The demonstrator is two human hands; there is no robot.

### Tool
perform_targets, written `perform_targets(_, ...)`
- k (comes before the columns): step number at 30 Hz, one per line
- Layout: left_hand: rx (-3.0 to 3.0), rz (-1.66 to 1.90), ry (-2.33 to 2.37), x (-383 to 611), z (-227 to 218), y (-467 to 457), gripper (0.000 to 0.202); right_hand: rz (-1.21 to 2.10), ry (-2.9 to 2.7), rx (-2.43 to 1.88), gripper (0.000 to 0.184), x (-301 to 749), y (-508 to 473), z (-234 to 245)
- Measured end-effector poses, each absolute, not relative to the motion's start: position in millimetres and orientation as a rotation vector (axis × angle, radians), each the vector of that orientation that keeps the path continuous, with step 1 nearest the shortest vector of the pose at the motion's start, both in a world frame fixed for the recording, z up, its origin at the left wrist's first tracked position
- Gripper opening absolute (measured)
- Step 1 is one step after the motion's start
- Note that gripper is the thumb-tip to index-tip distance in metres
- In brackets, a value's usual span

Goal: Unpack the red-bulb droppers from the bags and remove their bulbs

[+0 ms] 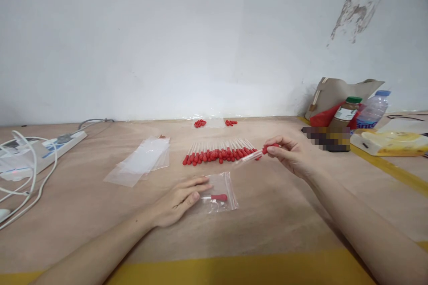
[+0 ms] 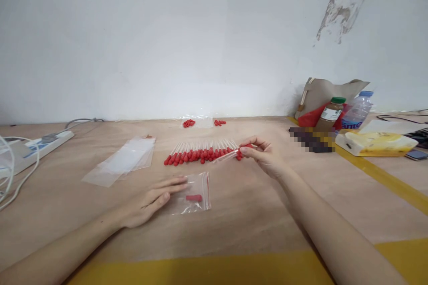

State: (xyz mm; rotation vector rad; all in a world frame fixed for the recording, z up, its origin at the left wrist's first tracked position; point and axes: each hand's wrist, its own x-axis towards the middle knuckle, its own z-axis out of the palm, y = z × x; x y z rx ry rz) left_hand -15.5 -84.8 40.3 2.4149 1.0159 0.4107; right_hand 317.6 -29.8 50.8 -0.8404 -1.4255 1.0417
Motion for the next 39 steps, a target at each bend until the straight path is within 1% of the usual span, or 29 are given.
perform_targets(2,2.263,0.655,1.071,-11.3,44.4,-85.4,0.036,0.842,-1.387,-0.771,0.017,305.6,-37.0,53.6)
perform_targets(4,2.059,0.796,1.115,-2.0,51.2,-86.6,0.032,0.592,-1.424,-0.718,0.015,285.1,-49.4,52.6)
perform_targets(8,1.381,0.751,0.967,28.9,63.7,-90.1,0.028,0.191,-1.722,-0.651,0.017,241.7,-76.7,37.6)
perform_targets(11,0.909,0.853,0.838,52.8,61.1,-92.3,0.018,0.087,-1.821,-0.544,0.021,223.5,-86.3,21.6)
perform_targets(14,0.716,0.935,0.858,67.7,50.6,-94.4,0.008,0.058,-1.893,-0.491,0.022,217.4,-87.2,10.7)
perform_targets(17,0.712,0.976,0.901,67.6,46.4,-93.3,0.002,0.039,-1.968,-0.466,0.022,217.0,-86.7,7.6)
perform_targets(20,0.945,1.026,0.967,46.9,60.5,-77.3,0.012,0.111,-2.014,-0.498,0.032,221.2,-86.1,8.8)
perform_targets(21,1.093,1.012,1.014,35.6,68.8,-67.2,0.016,0.157,-2.019,-0.536,0.033,223.6,-85.2,9.6)
perform_targets(23,1.338,0.921,1.149,10.5,86.5,-41.4,0.022,0.242,-2.009,-0.642,0.024,229.6,-81.6,11.3)
perform_targets(25,1.373,0.899,1.382,-11.8,99.9,-13.3,0.031,0.265,-1.979,-0.771,0.011,235.8,-75.9,12.6)
perform_targets(27,1.361,0.831,1.539,-25.7,104.3,10.9,0.036,0.269,-1.941,-0.916,0.011,240.7,-69.2,12.8)
perform_targets(32,1.338,0.735,1.611,-28.4,83.7,42.1,0.036,0.386,-1.853,-1.168,0.013,243.8,-57.8,7.3)
perform_targets(39,1.297,0.734,1.626,-27.1,59.8,53.2,0.043,0.467,-1.883,-1.207,0.013,242.2,-57.0,3.5)
